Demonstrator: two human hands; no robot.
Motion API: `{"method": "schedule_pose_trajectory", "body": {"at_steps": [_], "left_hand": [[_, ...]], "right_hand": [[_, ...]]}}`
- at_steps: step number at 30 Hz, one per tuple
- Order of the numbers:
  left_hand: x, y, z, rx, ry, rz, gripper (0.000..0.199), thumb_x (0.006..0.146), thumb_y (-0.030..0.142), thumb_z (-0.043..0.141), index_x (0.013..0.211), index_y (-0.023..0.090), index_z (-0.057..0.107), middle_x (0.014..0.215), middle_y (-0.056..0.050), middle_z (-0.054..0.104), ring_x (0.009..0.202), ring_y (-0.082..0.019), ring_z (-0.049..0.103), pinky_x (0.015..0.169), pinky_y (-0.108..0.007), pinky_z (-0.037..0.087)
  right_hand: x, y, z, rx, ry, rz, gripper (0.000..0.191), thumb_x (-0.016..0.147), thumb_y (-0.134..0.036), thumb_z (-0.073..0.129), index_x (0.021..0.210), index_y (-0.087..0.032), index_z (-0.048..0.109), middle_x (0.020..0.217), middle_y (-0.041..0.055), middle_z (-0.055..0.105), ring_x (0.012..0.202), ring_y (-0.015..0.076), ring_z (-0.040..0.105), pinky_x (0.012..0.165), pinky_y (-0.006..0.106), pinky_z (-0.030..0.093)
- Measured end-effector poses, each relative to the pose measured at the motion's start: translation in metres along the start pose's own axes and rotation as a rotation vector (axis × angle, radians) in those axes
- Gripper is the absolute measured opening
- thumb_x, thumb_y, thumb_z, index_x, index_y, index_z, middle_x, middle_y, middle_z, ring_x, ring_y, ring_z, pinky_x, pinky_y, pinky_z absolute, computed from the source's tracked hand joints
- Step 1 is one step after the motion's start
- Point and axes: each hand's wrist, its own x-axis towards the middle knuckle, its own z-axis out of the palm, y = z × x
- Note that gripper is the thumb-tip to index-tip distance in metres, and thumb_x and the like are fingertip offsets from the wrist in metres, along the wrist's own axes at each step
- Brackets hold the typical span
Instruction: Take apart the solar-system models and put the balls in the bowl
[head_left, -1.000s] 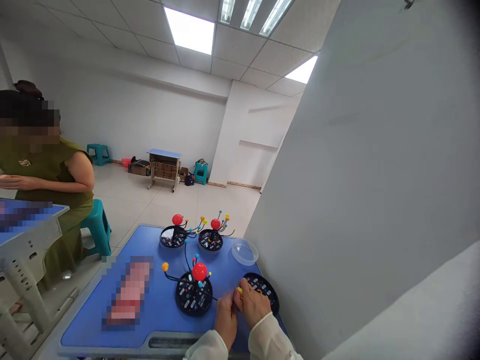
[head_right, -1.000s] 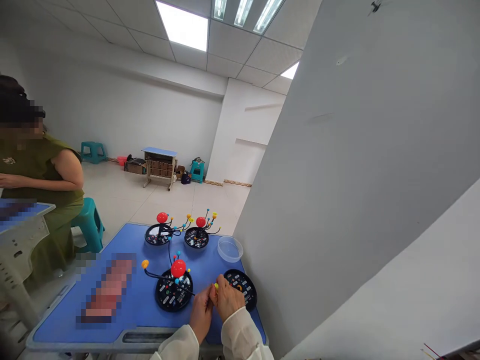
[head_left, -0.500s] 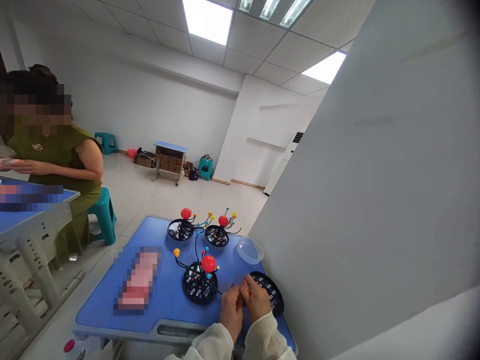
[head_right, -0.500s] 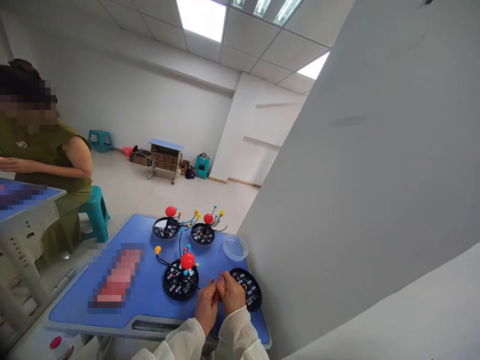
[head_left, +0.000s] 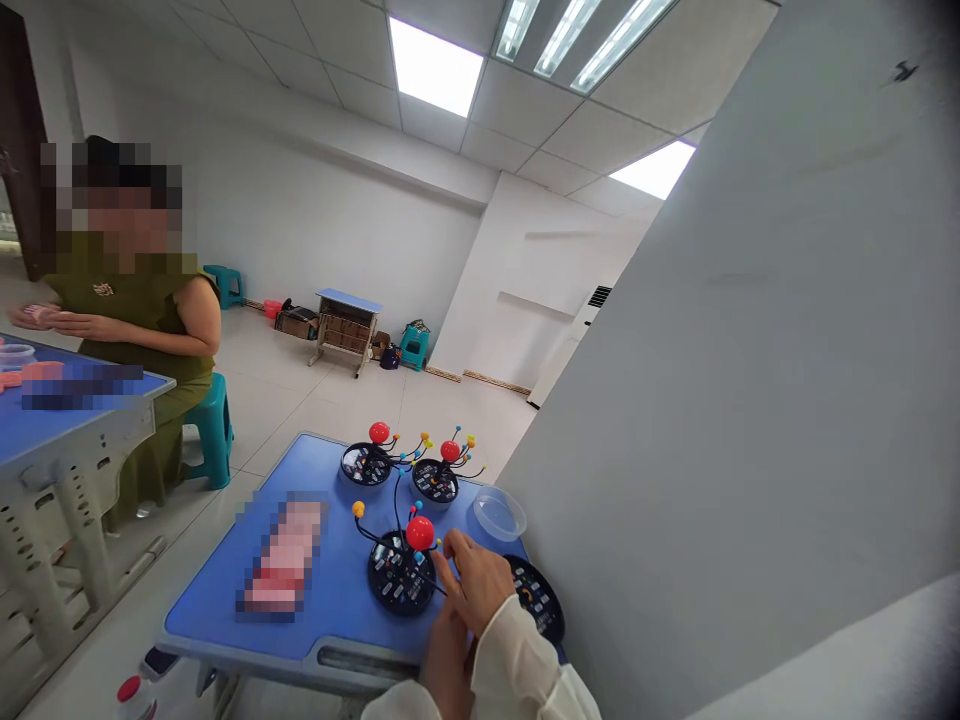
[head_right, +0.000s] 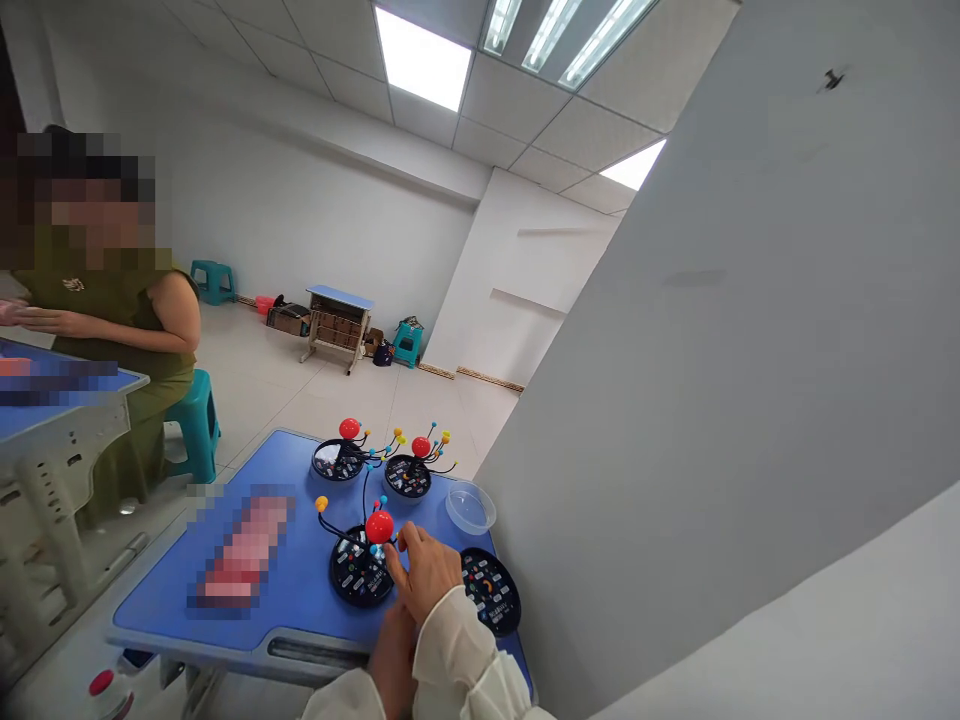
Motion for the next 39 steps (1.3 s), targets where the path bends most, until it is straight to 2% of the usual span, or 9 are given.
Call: {"method": "schedule_pose_trajectory", "body": {"at_steps": [2, 7, 15, 23, 27, 30, 33, 37, 39], "left_hand": [[-0.008, -0.004, -0.024, 0.051, -0.010, 0.056, 0.013, 0.081, 0.032, 0.060, 0.085, 0.022, 0.068, 0.090, -0.009, 0.069, 0.090, -0.026, 0.065, 0.085, -0.041, 0.053], [0.010, 0.005, -0.071, 0.137, 0.426, -0.019, 0.020, 0.088, 0.041, 0.054, 0.092, 0.022, 0.059, 0.085, -0.004, 0.060, 0.072, -0.019, 0.059, 0.067, -0.032, 0.052], [0.033, 0.016, -0.073, 0.069, 0.229, -0.008, 0.035, 0.091, 0.048, 0.046, 0.082, 0.020, 0.065, 0.075, -0.005, 0.066, 0.068, -0.020, 0.061, 0.066, -0.031, 0.050], [0.027, 0.015, -0.078, -0.022, 0.145, -0.054, 0.050, 0.091, 0.060, 0.042, 0.083, 0.018, 0.068, 0.075, -0.006, 0.068, 0.068, -0.019, 0.061, 0.067, -0.029, 0.051], [0.025, 0.014, -0.080, -0.034, 0.138, -0.087, 0.051, 0.088, 0.063, 0.047, 0.076, 0.019, 0.068, 0.064, -0.001, 0.062, 0.058, -0.016, 0.055, 0.058, -0.026, 0.049], [0.022, 0.010, -0.082, -0.025, 0.139, -0.128, 0.050, 0.088, 0.063, 0.047, 0.072, 0.020, 0.066, 0.058, 0.001, 0.057, 0.055, -0.014, 0.051, 0.053, -0.024, 0.045], [0.018, 0.005, -0.084, -0.033, 0.137, -0.139, 0.048, 0.090, 0.061, 0.047, 0.084, 0.020, 0.070, 0.068, -0.002, 0.064, 0.066, -0.016, 0.059, 0.063, -0.025, 0.050], [0.014, -0.001, -0.081, -0.064, 0.165, -0.097, 0.046, 0.090, 0.059, 0.048, 0.102, 0.020, 0.071, 0.081, -0.005, 0.069, 0.073, -0.017, 0.063, 0.070, -0.027, 0.054], [0.013, -0.002, -0.079, -0.059, 0.171, -0.073, 0.044, 0.091, 0.056, 0.048, 0.103, 0.021, 0.071, 0.083, -0.005, 0.070, 0.071, -0.016, 0.063, 0.070, -0.027, 0.055]], "right_hand": [[0.002, -0.006, 0.005, -0.083, -0.046, 0.015, 0.025, 0.097, -0.040, 0.047, 0.083, -0.023, 0.059, 0.070, -0.0013, 0.069, 0.058, 0.0156, 0.064, 0.049, 0.025, 0.024], [0.012, -0.015, 0.005, -0.189, -0.123, 0.033, 0.030, 0.102, -0.042, 0.039, 0.090, -0.026, 0.061, 0.078, -0.0011, 0.074, 0.067, 0.0166, 0.070, 0.049, 0.025, 0.025], [0.014, -0.027, 0.016, -0.197, -0.196, 0.122, 0.023, 0.097, -0.043, 0.047, 0.092, -0.026, 0.062, 0.076, -0.0002, 0.075, 0.068, 0.0197, 0.072, 0.047, 0.026, 0.025], [-0.005, -0.038, 0.029, -0.088, 0.049, 0.089, 0.031, 0.101, -0.040, 0.037, 0.086, -0.025, 0.060, 0.071, -0.0001, 0.070, 0.056, 0.0160, 0.066, 0.047, 0.028, 0.023], [-0.003, -0.042, 0.023, -0.054, 0.200, 0.147, 0.040, 0.103, -0.034, 0.029, 0.079, -0.023, 0.059, 0.066, 0.0022, 0.066, 0.055, 0.0150, 0.061, 0.051, 0.028, 0.027], [0.017, -0.018, 0.005, 0.079, 0.241, 0.280, 0.040, 0.103, -0.032, 0.025, 0.083, -0.022, 0.058, 0.071, 0.0030, 0.065, 0.061, 0.0143, 0.059, 0.056, 0.026, 0.032], [0.045, 0.034, -0.009, 0.205, 0.059, 0.486, 0.034, 0.102, -0.031, 0.029, 0.087, -0.021, 0.059, 0.074, 0.0005, 0.065, 0.065, 0.0137, 0.058, 0.059, 0.024, 0.036], [0.065, 0.108, -0.002, 0.185, -0.092, 0.535, 0.026, 0.097, -0.028, 0.049, 0.075, -0.019, 0.061, 0.067, -0.0024, 0.063, 0.064, 0.0125, 0.060, 0.059, 0.023, 0.042], [0.066, 0.133, 0.010, 0.173, -0.145, 0.549, 0.021, 0.095, -0.032, 0.056, 0.082, -0.016, 0.063, 0.076, -0.0012, 0.066, 0.067, 0.0123, 0.062, 0.063, 0.026, 0.049]]}}
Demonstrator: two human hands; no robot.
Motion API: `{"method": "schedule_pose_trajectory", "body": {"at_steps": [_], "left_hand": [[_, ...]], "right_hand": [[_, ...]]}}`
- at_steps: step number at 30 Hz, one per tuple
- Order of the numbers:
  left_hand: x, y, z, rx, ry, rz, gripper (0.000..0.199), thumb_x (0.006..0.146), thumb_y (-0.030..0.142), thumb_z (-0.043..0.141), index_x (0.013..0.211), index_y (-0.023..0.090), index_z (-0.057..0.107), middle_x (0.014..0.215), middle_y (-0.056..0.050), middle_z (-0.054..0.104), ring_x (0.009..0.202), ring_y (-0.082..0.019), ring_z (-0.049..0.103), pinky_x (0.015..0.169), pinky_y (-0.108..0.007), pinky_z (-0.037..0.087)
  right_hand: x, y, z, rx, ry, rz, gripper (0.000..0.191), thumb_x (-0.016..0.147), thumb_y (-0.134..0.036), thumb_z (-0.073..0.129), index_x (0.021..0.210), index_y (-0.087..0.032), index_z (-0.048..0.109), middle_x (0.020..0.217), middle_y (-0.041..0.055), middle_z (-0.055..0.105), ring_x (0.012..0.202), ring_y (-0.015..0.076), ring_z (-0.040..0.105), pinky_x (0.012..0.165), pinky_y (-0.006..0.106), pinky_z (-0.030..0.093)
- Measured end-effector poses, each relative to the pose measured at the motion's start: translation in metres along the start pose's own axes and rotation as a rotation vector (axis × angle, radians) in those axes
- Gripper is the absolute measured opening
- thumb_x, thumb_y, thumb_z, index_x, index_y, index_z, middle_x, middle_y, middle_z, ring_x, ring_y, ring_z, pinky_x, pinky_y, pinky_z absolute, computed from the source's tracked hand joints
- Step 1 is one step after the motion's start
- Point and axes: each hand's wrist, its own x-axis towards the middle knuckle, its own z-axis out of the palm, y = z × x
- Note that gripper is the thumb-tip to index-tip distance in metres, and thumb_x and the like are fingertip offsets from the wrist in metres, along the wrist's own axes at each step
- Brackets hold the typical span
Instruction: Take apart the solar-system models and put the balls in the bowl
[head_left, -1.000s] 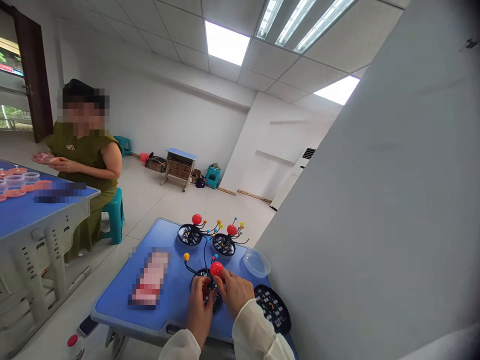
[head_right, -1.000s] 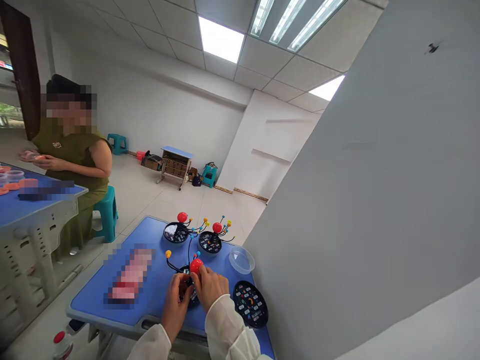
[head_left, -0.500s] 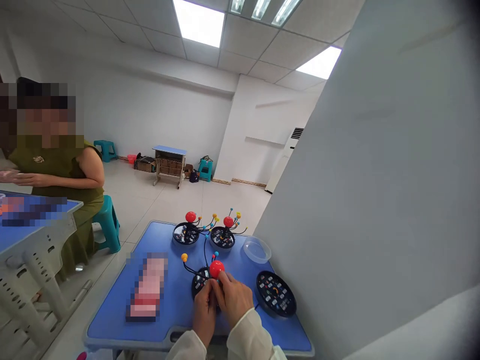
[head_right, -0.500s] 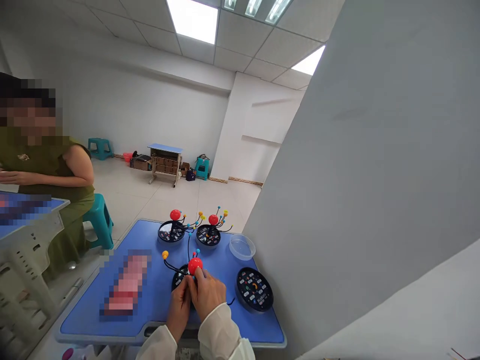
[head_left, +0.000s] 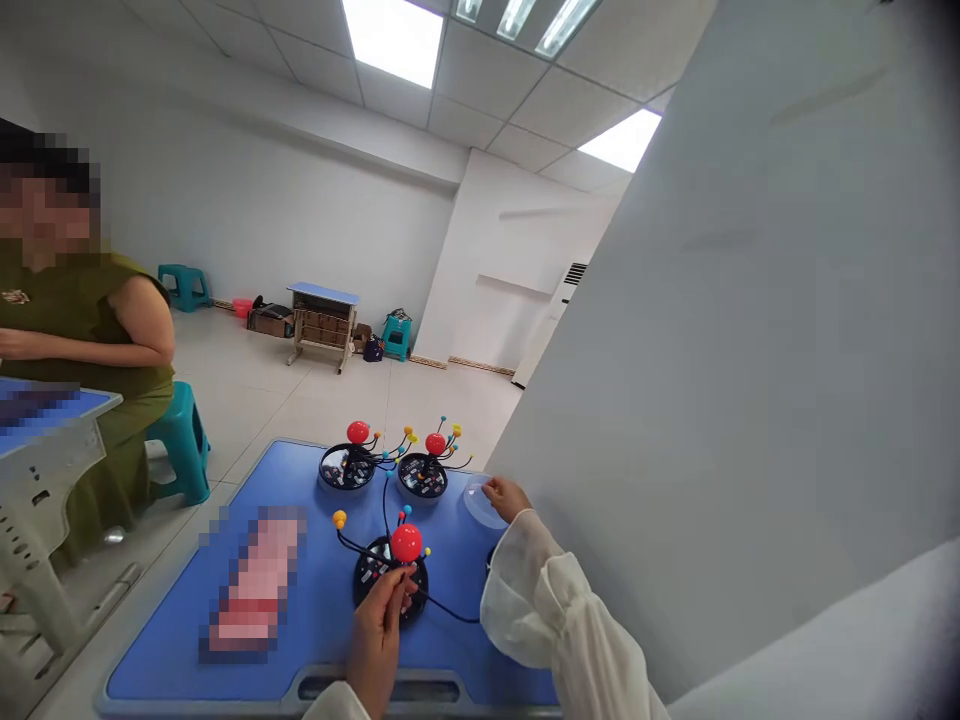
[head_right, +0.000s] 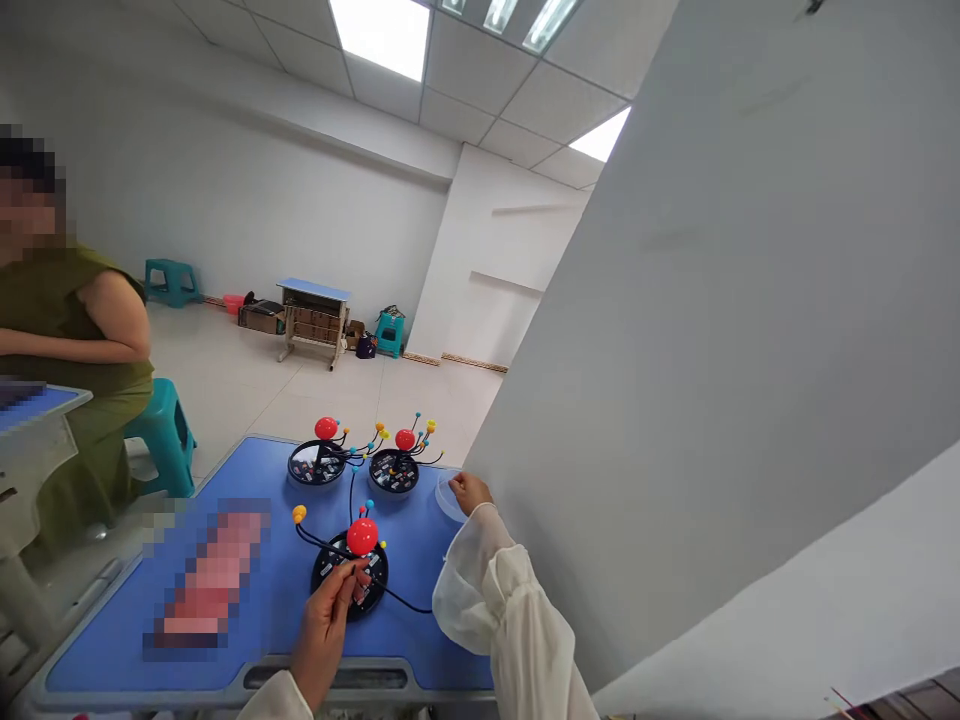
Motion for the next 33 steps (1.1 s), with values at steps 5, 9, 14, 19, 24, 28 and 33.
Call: {"method": "schedule_pose_trajectory", "body": {"at_steps": [5, 9, 14, 19, 24, 28, 33], "left_hand": [[-0.001, 0.006, 0.003, 0.041, 0.031, 0.065, 0.037, 0.094, 0.049, 0.046, 0.099, 0.022, 0.071, 0.082, -0.005, 0.070, 0.066, -0.015, 0.061, 0.064, -0.026, 0.054], [0.001, 0.010, 0.000, 0.122, 0.046, 0.090, 0.035, 0.092, 0.048, 0.049, 0.096, 0.021, 0.070, 0.087, -0.007, 0.068, 0.068, -0.017, 0.062, 0.064, -0.028, 0.054], [0.003, 0.005, -0.002, 0.222, 0.208, 0.051, 0.034, 0.082, 0.049, 0.062, 0.101, 0.021, 0.063, 0.088, -0.004, 0.063, 0.072, -0.018, 0.061, 0.067, -0.029, 0.054], [0.018, 0.006, -0.004, 0.334, 0.286, 0.036, 0.056, 0.070, 0.037, 0.074, 0.119, 0.021, 0.052, 0.104, -0.007, 0.064, 0.095, -0.024, 0.061, 0.087, -0.041, 0.051], [0.043, 0.009, -0.009, 0.321, 0.160, 0.043, 0.051, 0.071, 0.029, 0.071, 0.119, 0.022, 0.058, 0.103, -0.007, 0.067, 0.101, -0.027, 0.061, 0.094, -0.045, 0.048], [0.049, 0.005, -0.011, 0.352, 0.161, 0.038, 0.033, 0.073, 0.034, 0.068, 0.103, 0.022, 0.067, 0.091, -0.005, 0.068, 0.094, -0.028, 0.062, 0.087, -0.045, 0.051], [0.049, -0.002, -0.007, 0.207, 0.175, 0.060, 0.034, 0.074, 0.034, 0.066, 0.105, 0.021, 0.065, 0.099, -0.007, 0.070, 0.096, -0.027, 0.066, 0.085, -0.040, 0.053]], "right_hand": [[0.013, 0.031, 0.020, 0.008, -0.076, 0.003, 0.022, 0.094, -0.035, 0.061, 0.101, -0.014, 0.064, 0.096, 0.0022, 0.068, 0.080, 0.0146, 0.066, 0.073, 0.033, 0.056], [0.013, 0.037, 0.016, 0.098, -0.041, -0.024, 0.017, 0.092, -0.022, 0.055, 0.085, -0.017, 0.070, 0.086, 0.0045, 0.072, 0.082, 0.0185, 0.068, 0.078, 0.035, 0.053], [-0.018, 0.014, 0.004, 0.287, 0.033, -0.127, 0.026, 0.089, -0.028, 0.050, 0.096, -0.020, 0.073, 0.094, 0.0071, 0.076, 0.086, 0.0202, 0.070, 0.079, 0.033, 0.053], [-0.090, -0.035, 0.029, 0.483, 0.009, -0.318, 0.027, 0.087, -0.037, 0.054, 0.094, -0.022, 0.075, 0.085, 0.0049, 0.077, 0.074, 0.0194, 0.069, 0.071, 0.031, 0.054], [-0.126, -0.067, 0.051, 0.520, 0.051, -0.337, 0.024, 0.085, -0.034, 0.058, 0.101, -0.022, 0.073, 0.087, 0.0048, 0.076, 0.070, 0.0182, 0.068, 0.070, 0.029, 0.052], [-0.126, -0.073, 0.055, 0.435, 0.079, -0.313, 0.023, 0.088, -0.036, 0.055, 0.092, -0.023, 0.074, 0.081, 0.0037, 0.076, 0.069, 0.0190, 0.068, 0.065, 0.028, 0.049], [-0.122, -0.074, 0.053, 0.345, 0.125, -0.342, 0.021, 0.089, -0.037, 0.056, 0.088, -0.028, 0.074, 0.077, -0.0008, 0.076, 0.066, 0.0182, 0.069, 0.061, 0.026, 0.047]]}}
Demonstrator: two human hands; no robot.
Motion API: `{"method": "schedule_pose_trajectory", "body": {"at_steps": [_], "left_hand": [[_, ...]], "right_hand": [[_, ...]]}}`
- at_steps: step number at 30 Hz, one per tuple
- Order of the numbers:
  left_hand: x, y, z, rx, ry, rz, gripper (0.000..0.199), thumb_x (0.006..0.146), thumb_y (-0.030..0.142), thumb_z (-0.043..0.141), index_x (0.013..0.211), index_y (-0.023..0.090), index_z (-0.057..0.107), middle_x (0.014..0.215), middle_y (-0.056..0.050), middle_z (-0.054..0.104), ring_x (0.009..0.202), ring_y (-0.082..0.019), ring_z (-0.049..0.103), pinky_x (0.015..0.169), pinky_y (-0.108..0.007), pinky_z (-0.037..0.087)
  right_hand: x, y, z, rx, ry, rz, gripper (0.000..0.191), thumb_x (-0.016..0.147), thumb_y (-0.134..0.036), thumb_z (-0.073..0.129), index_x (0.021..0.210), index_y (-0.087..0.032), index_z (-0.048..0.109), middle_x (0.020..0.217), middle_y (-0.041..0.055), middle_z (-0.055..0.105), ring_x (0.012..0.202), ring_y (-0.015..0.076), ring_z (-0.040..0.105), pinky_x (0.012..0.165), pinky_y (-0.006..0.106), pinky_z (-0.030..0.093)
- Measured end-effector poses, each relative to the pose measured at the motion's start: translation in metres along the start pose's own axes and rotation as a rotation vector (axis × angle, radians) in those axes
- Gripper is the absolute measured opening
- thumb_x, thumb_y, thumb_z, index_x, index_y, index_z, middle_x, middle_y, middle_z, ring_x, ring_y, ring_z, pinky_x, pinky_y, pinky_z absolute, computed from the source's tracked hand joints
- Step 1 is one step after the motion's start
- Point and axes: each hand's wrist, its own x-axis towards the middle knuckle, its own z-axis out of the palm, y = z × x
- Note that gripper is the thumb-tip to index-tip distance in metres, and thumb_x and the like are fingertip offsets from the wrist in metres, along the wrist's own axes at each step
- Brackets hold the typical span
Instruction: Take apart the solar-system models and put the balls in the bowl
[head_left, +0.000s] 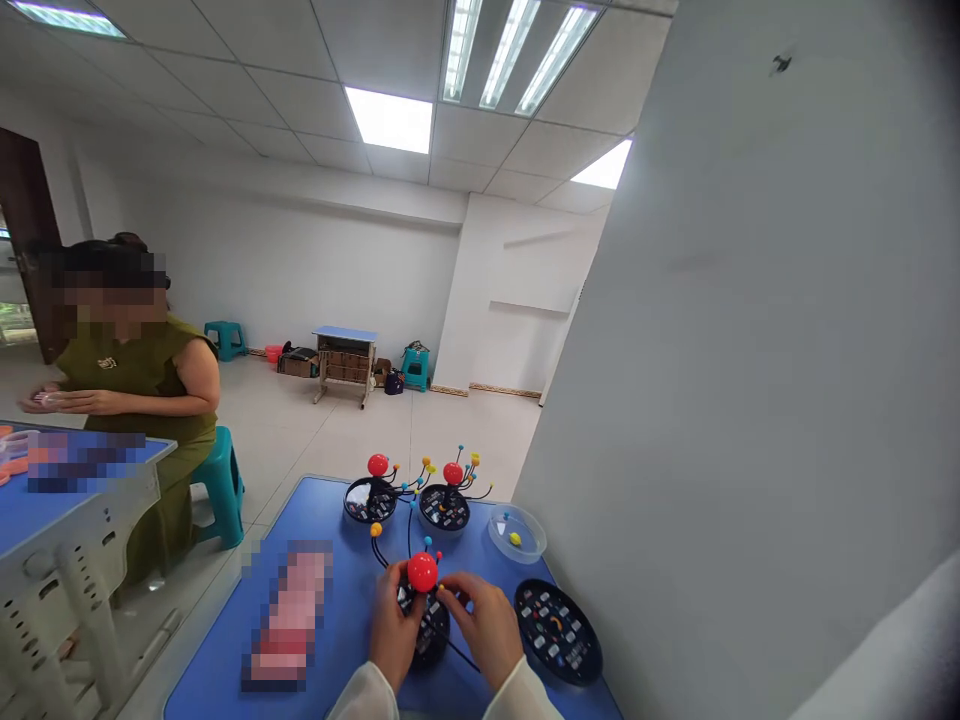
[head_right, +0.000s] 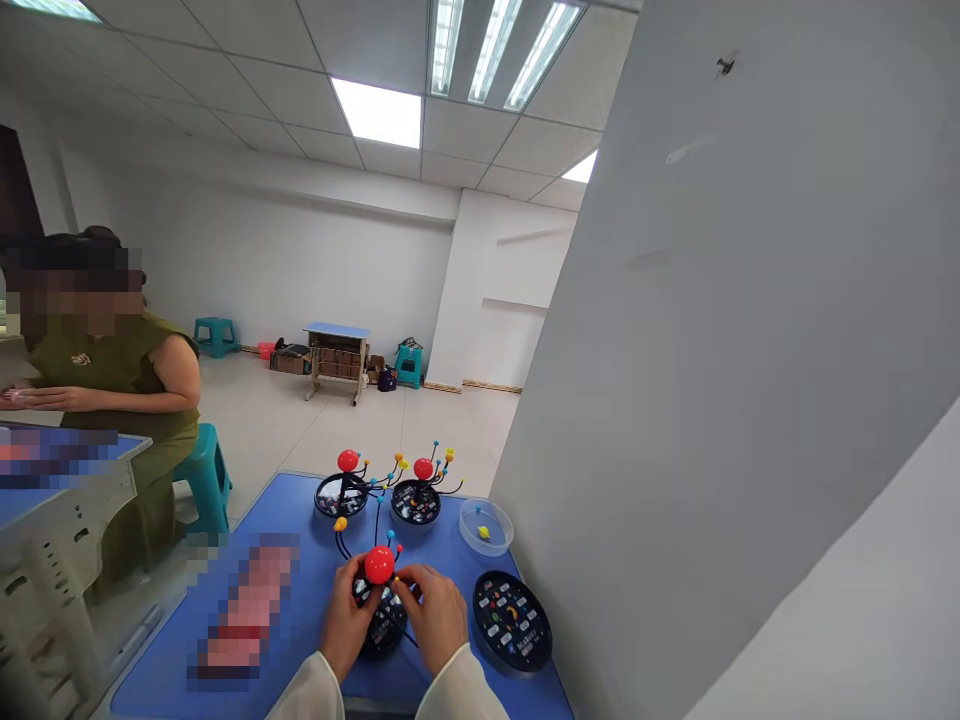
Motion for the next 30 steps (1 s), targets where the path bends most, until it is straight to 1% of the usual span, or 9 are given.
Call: {"method": "schedule_pose_trajectory", "body": {"at_steps": [4, 8, 11, 15, 18, 20, 22, 24, 30], "left_hand": [[0.003, 0.001, 0.007, -0.198, -0.038, -0.046, 0.047, 0.069, 0.033, 0.072, 0.113, 0.020, 0.061, 0.110, -0.008, 0.071, 0.105, -0.026, 0.066, 0.093, -0.037, 0.052], [0.011, 0.001, 0.008, -0.283, -0.132, -0.166, 0.058, 0.059, 0.043, 0.083, 0.108, 0.020, 0.063, 0.102, -0.008, 0.073, 0.096, -0.026, 0.069, 0.088, -0.036, 0.054], [0.017, -0.003, 0.008, -0.305, -0.176, -0.180, 0.065, 0.051, 0.045, 0.088, 0.107, 0.019, 0.064, 0.099, -0.009, 0.073, 0.092, -0.026, 0.070, 0.085, -0.036, 0.055], [0.019, -0.007, 0.011, -0.287, -0.138, -0.179, 0.062, 0.051, 0.046, 0.087, 0.102, 0.019, 0.065, 0.102, -0.009, 0.072, 0.094, -0.026, 0.069, 0.083, -0.034, 0.055], [0.016, -0.004, 0.013, -0.321, -0.154, -0.227, 0.061, 0.054, 0.046, 0.085, 0.104, 0.019, 0.062, 0.096, -0.007, 0.073, 0.088, -0.025, 0.070, 0.081, -0.032, 0.054], [0.014, -0.001, 0.014, -0.345, -0.158, -0.258, 0.062, 0.055, 0.047, 0.085, 0.104, 0.019, 0.060, 0.093, -0.007, 0.074, 0.085, -0.024, 0.070, 0.079, -0.031, 0.054], [0.012, 0.000, 0.013, -0.338, -0.154, -0.275, 0.062, 0.054, 0.048, 0.085, 0.103, 0.020, 0.059, 0.093, -0.007, 0.074, 0.084, -0.023, 0.070, 0.078, -0.031, 0.053], [0.012, -0.002, 0.013, -0.316, -0.166, -0.276, 0.060, 0.055, 0.047, 0.084, 0.103, 0.020, 0.059, 0.096, -0.007, 0.073, 0.086, -0.023, 0.069, 0.079, -0.031, 0.053], [0.014, -0.014, 0.014, -0.253, -0.172, -0.215, 0.054, 0.055, 0.039, 0.082, 0.101, 0.020, 0.062, 0.099, -0.008, 0.071, 0.094, -0.025, 0.068, 0.085, -0.032, 0.053]], "right_hand": [[0.003, 0.002, -0.001, -0.073, -0.032, -0.034, 0.022, 0.090, -0.034, 0.053, 0.081, -0.027, 0.071, 0.075, -0.0012, 0.075, 0.066, 0.0197, 0.069, 0.059, 0.027, 0.044], [0.002, 0.010, 0.005, -0.037, -0.019, -0.061, 0.030, 0.094, -0.041, 0.046, 0.081, -0.025, 0.068, 0.078, 0.0023, 0.075, 0.067, 0.0212, 0.068, 0.059, 0.028, 0.045], [-0.001, 0.013, 0.014, 0.019, 0.034, -0.073, 0.041, 0.097, -0.050, 0.037, 0.082, -0.024, 0.064, 0.078, 0.0056, 0.073, 0.068, 0.0220, 0.068, 0.060, 0.029, 0.047], [0.001, 0.010, 0.019, 0.082, 0.177, -0.085, 0.046, 0.100, -0.052, 0.028, 0.082, -0.024, 0.060, 0.077, 0.0064, 0.069, 0.068, 0.0207, 0.066, 0.062, 0.029, 0.048], [0.023, 0.016, 0.002, 0.061, 0.282, -0.026, 0.041, 0.100, -0.049, 0.032, 0.087, -0.023, 0.061, 0.079, 0.0059, 0.068, 0.070, 0.0198, 0.065, 0.066, 0.029, 0.050], [0.044, 0.031, -0.018, -0.029, 0.244, 0.064, 0.035, 0.098, -0.045, 0.039, 0.093, -0.023, 0.065, 0.085, 0.0057, 0.071, 0.073, 0.0193, 0.066, 0.070, 0.029, 0.051], [0.065, 0.053, -0.039, -0.163, 0.158, 0.233, 0.029, 0.095, -0.037, 0.044, 0.099, -0.024, 0.069, 0.095, 0.0049, 0.073, 0.077, 0.0177, 0.068, 0.073, 0.027, 0.052], [0.078, 0.078, -0.056, -0.227, 0.150, 0.310, 0.028, 0.091, -0.027, 0.046, 0.099, -0.022, 0.073, 0.098, 0.0067, 0.074, 0.083, 0.0197, 0.070, 0.078, 0.029, 0.051], [0.082, 0.131, -0.073, -0.332, 0.113, 0.429, 0.025, 0.079, -0.018, 0.056, 0.083, -0.027, 0.079, 0.085, 0.0073, 0.078, 0.082, 0.0261, 0.073, 0.068, 0.032, 0.050]]}}
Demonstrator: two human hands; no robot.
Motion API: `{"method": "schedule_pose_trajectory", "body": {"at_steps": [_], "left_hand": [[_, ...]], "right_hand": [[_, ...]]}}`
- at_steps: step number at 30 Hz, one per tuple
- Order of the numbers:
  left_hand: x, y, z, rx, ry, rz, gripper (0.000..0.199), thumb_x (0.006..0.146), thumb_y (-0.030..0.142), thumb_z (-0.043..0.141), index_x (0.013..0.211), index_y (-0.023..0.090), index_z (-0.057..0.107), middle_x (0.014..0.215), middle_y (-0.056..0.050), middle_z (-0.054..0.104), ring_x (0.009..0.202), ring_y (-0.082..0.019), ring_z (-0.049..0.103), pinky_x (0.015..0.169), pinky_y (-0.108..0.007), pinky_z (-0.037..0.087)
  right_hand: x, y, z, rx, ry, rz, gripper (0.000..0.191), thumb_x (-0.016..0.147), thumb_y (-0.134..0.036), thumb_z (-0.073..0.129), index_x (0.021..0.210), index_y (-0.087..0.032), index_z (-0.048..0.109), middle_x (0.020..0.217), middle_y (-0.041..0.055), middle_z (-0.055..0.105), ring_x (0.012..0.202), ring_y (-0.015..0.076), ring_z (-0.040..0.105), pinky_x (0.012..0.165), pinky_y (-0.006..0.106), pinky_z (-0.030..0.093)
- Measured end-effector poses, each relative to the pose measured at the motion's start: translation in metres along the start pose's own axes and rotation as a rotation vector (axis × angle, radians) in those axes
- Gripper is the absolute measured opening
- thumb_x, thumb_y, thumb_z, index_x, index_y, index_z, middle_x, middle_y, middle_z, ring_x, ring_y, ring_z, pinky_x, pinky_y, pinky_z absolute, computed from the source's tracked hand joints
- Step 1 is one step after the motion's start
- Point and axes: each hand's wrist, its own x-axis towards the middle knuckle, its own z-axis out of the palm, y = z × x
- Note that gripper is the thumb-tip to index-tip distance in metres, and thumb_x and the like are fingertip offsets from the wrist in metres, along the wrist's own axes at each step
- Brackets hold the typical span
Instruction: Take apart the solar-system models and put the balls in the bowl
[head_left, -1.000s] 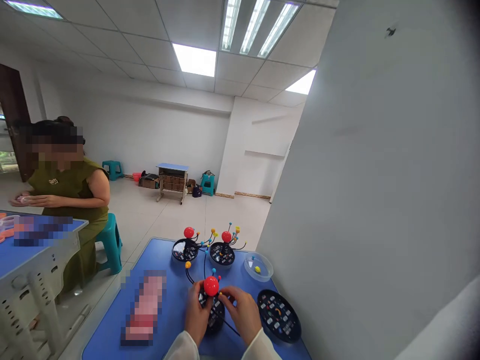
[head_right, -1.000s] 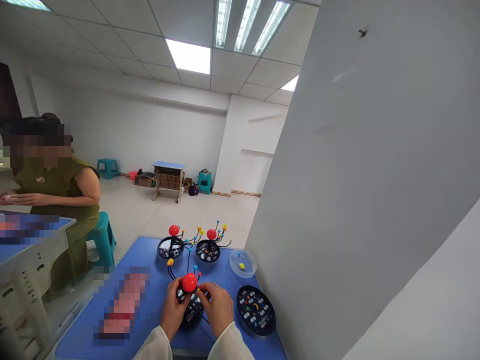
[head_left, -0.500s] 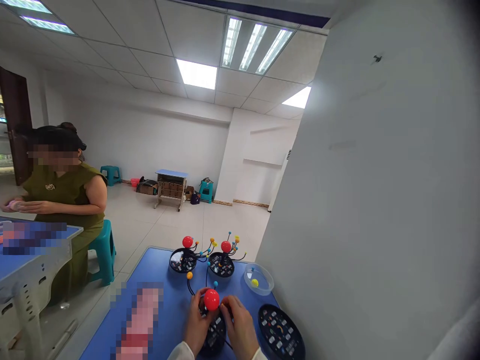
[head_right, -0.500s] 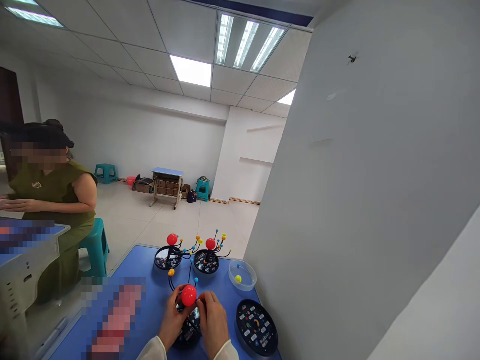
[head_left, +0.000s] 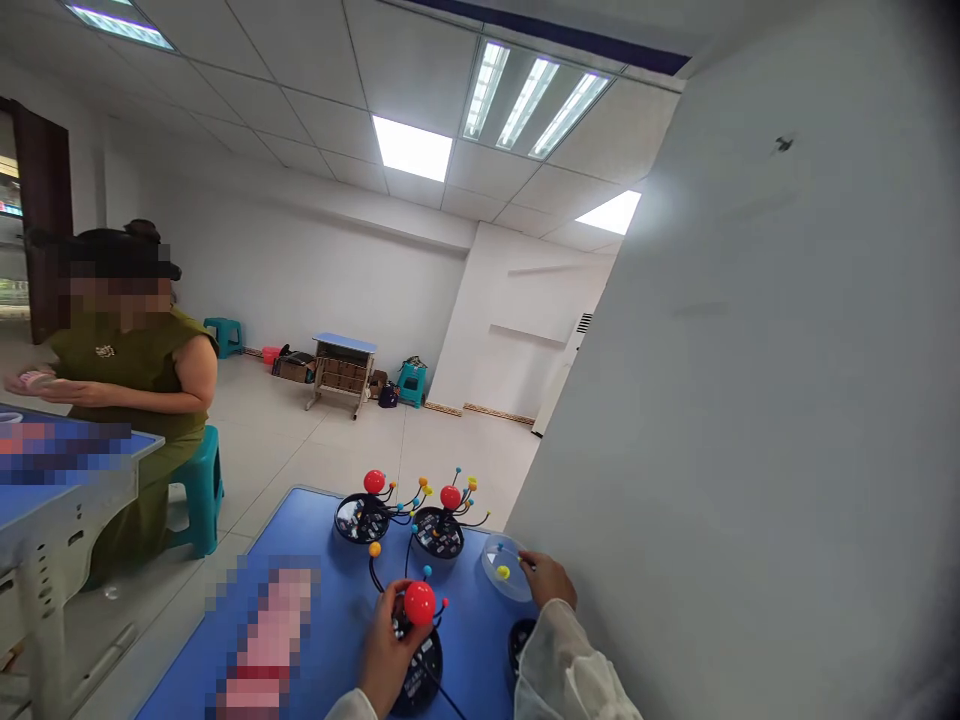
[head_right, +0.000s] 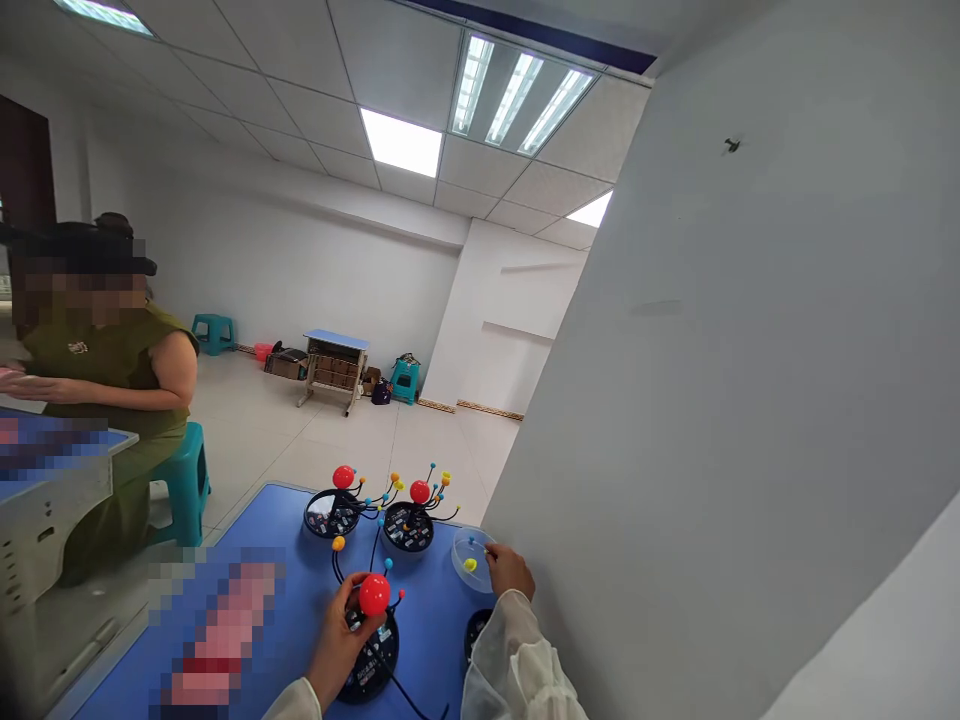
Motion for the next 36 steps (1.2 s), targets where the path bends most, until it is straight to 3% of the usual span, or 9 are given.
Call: {"method": "schedule_pose_trajectory", "body": {"at_steps": [3, 7, 11, 15, 21, 25, 31, 36], "left_hand": [[0.000, -0.001, 0.000, 0.011, 0.013, 0.003, 0.052, 0.056, 0.039, 0.082, 0.099, 0.019, 0.063, 0.098, -0.007, 0.072, 0.094, -0.025, 0.067, 0.086, -0.034, 0.053], [-0.004, 0.005, 0.000, 0.044, 0.026, 0.021, 0.050, 0.057, 0.044, 0.082, 0.096, 0.018, 0.065, 0.093, -0.007, 0.072, 0.088, -0.024, 0.067, 0.084, -0.035, 0.053], [-0.007, 0.014, -0.002, 0.064, 0.011, 0.053, 0.047, 0.062, 0.047, 0.078, 0.097, 0.017, 0.066, 0.098, -0.009, 0.073, 0.093, -0.025, 0.068, 0.087, -0.035, 0.053], [-0.008, 0.020, -0.004, 0.072, -0.012, 0.066, 0.045, 0.064, 0.047, 0.076, 0.098, 0.018, 0.066, 0.096, -0.007, 0.075, 0.090, -0.025, 0.069, 0.084, -0.034, 0.054], [-0.010, 0.025, -0.006, 0.108, 0.000, 0.107, 0.040, 0.063, 0.041, 0.076, 0.095, 0.018, 0.068, 0.092, -0.007, 0.076, 0.088, -0.027, 0.070, 0.082, -0.038, 0.055], [-0.010, 0.024, -0.006, 0.125, 0.014, 0.144, 0.036, 0.064, 0.041, 0.074, 0.092, 0.019, 0.069, 0.092, -0.007, 0.076, 0.088, -0.028, 0.070, 0.082, -0.040, 0.056], [-0.008, 0.010, -0.004, 0.122, -0.009, 0.181, 0.036, 0.068, 0.035, 0.071, 0.101, 0.022, 0.066, 0.092, -0.006, 0.078, 0.095, -0.026, 0.071, 0.084, -0.035, 0.057], [0.003, -0.004, -0.005, 0.144, -0.027, 0.138, 0.033, 0.069, 0.034, 0.069, 0.099, 0.021, 0.066, 0.096, -0.007, 0.079, 0.095, -0.026, 0.073, 0.084, -0.033, 0.058]], "right_hand": [[0.003, 0.004, 0.001, 0.011, -0.012, -0.003, 0.025, 0.079, -0.020, 0.057, 0.084, -0.030, 0.080, 0.083, 0.0056, 0.078, 0.081, 0.0250, 0.073, 0.069, 0.032, 0.051], [-0.007, -0.011, 0.007, 0.133, -0.048, -0.078, 0.029, 0.086, -0.032, 0.052, 0.099, -0.028, 0.078, 0.087, 0.0047, 0.078, 0.078, 0.0226, 0.072, 0.072, 0.032, 0.053], [-0.043, -0.040, 0.019, 0.303, -0.159, -0.217, 0.028, 0.084, -0.041, 0.057, 0.097, -0.027, 0.078, 0.084, 0.0031, 0.078, 0.068, 0.0205, 0.071, 0.071, 0.032, 0.056], [-0.078, -0.065, 0.024, 0.471, -0.243, -0.367, 0.029, 0.081, -0.038, 0.062, 0.101, -0.024, 0.077, 0.091, 0.0062, 0.079, 0.076, 0.0236, 0.071, 0.078, 0.037, 0.055], [-0.091, -0.083, 0.031, 0.528, -0.313, -0.357, 0.027, 0.081, -0.033, 0.061, 0.101, -0.023, 0.077, 0.092, 0.0061, 0.078, 0.080, 0.0237, 0.070, 0.079, 0.036, 0.053], [-0.095, -0.088, 0.037, 0.536, -0.294, -0.359, 0.023, 0.082, -0.031, 0.058, 0.094, -0.023, 0.076, 0.091, 0.0057, 0.078, 0.081, 0.0232, 0.070, 0.078, 0.035, 0.053], [-0.100, -0.087, 0.043, 0.567, -0.226, -0.295, 0.015, 0.080, -0.029, 0.058, 0.086, -0.022, 0.070, 0.084, 0.0040, 0.077, 0.076, 0.0212, 0.070, 0.071, 0.030, 0.051], [-0.099, -0.084, 0.044, 0.591, -0.208, -0.282, 0.021, 0.079, -0.030, 0.059, 0.096, -0.022, 0.068, 0.082, 0.0038, 0.077, 0.072, 0.0217, 0.070, 0.069, 0.031, 0.051]]}}
